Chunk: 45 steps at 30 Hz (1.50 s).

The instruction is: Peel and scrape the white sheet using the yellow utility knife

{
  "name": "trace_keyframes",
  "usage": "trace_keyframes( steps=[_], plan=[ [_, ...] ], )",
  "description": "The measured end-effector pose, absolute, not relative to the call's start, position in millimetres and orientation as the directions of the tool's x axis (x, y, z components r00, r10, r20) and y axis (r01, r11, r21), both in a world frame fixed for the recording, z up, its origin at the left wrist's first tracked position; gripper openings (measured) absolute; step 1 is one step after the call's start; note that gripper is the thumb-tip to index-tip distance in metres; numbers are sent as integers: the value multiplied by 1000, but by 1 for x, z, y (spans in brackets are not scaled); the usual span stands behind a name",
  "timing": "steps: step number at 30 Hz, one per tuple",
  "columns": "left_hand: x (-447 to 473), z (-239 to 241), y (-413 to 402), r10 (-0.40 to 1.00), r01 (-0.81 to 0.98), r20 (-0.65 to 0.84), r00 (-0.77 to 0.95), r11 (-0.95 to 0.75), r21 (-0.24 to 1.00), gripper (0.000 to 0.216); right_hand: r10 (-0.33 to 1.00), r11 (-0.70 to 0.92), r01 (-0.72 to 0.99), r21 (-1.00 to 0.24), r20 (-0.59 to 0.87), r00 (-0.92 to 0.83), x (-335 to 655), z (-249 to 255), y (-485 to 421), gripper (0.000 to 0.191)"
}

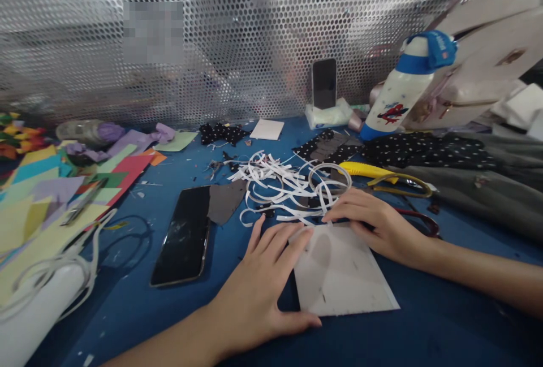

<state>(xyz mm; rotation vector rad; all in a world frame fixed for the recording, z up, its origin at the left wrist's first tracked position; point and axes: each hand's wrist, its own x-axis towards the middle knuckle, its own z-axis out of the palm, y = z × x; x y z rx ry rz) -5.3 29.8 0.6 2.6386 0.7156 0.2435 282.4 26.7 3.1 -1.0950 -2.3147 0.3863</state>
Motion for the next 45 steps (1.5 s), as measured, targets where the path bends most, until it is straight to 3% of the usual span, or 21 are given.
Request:
trace_keyframes(
  steps=[24,40,45],
  plan=[
    [-3,1,29,538,465,60,841,-773,431,102,692,704,517,-488,305,-654,286,0,28,53],
    [-5,0,29,528,460,69,847,-790,406,99,727,674,566,-474,290,-622,284,5,25,58],
    [-4,2,29,526,461,54,849,-786,412,98,770,629,613,-478,277,-574,284,3,24,68]
  ],
)
